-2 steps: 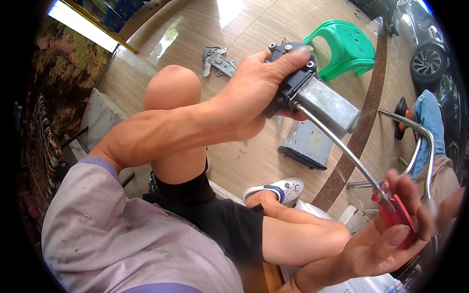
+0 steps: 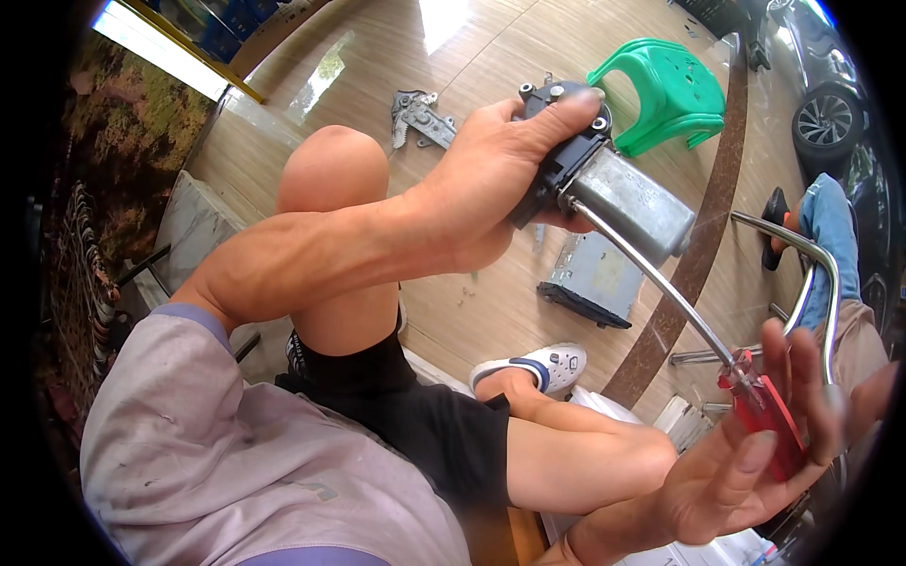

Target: The person, while sitting on the floor, works on a car window motor assembly by hand, using a screwdriver to manipulate a thin wire and parts of the mechanism.

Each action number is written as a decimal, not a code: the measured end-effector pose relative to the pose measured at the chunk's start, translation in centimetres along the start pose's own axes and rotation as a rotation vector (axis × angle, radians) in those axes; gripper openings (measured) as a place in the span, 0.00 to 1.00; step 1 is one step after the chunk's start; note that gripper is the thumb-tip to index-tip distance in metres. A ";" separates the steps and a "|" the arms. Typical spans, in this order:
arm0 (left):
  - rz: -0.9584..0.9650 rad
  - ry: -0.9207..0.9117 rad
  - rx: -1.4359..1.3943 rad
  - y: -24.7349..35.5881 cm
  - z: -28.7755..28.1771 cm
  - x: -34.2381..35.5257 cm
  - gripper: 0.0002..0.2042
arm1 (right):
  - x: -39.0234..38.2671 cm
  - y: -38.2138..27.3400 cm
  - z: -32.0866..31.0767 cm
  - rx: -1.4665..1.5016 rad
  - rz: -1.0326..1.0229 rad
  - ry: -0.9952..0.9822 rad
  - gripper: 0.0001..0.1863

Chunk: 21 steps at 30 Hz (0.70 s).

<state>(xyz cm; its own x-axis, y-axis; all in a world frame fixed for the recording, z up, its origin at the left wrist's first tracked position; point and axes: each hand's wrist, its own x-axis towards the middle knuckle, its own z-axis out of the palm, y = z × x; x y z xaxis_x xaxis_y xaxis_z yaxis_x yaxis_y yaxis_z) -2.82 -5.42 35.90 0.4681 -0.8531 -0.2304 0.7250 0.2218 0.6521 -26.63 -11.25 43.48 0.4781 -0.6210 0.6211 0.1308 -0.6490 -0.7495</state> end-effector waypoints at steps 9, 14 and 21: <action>0.002 0.015 -0.023 -0.1 0.1 0.1 0.17 | -0.8 0.1 -2.2 -0.120 0.007 -0.008 0.22; 0.004 0.036 -0.002 -0.2 -0.4 0.0 0.17 | 0.3 -0.1 2.9 0.010 -0.040 0.221 0.21; -0.006 0.008 0.001 0.0 0.1 -0.1 0.17 | -0.6 0.2 -1.4 -0.141 0.051 0.070 0.22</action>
<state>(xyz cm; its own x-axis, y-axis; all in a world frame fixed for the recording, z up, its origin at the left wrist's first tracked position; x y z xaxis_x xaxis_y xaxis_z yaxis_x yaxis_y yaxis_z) -2.90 -5.38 35.99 0.4677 -0.8507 -0.2398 0.7275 0.2164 0.6510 -28.16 -11.59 43.29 0.4188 -0.6805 0.6013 -0.0180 -0.6682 -0.7437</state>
